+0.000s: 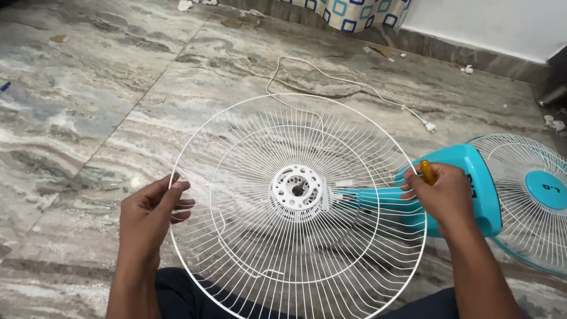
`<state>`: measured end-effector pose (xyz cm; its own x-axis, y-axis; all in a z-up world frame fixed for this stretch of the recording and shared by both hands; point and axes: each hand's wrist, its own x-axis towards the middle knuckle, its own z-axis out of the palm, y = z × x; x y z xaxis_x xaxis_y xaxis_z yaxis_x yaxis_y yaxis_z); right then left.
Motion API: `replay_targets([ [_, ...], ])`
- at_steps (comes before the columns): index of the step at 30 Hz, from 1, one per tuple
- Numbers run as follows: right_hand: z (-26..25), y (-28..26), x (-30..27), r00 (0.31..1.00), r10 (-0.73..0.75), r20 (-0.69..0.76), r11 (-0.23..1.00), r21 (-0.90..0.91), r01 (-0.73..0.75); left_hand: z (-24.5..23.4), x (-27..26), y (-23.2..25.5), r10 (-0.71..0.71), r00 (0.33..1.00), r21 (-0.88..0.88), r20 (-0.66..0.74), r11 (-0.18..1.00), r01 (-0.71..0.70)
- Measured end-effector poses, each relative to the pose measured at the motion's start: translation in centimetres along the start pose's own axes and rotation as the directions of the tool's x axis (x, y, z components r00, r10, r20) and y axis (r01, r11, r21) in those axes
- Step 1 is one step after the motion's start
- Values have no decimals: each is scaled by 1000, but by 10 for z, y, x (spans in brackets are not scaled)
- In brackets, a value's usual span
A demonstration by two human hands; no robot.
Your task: The person assembles a table fan by attaching the motor housing to the base, securing the front grill, and mounting the fan blade onto the motor shaft. The person uses a screwdriver to tighten screws and secures the blade with a nut.
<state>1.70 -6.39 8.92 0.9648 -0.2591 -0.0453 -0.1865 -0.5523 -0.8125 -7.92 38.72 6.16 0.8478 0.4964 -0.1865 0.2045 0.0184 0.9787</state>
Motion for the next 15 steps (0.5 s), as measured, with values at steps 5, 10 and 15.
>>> replay_targets([
  [5,-4,2,7,999,30,-20,994,104,-28,-8,-1,-4,121,975,82,185,987,-138],
  [10,-3,-8,4,991,34,-130,985,172,-12,-6,4,-15,298,884,-270,360,940,-207],
  [15,-10,1,7,995,16,-102,985,175,3,-4,0,-2,72,956,-190,284,982,-18],
])
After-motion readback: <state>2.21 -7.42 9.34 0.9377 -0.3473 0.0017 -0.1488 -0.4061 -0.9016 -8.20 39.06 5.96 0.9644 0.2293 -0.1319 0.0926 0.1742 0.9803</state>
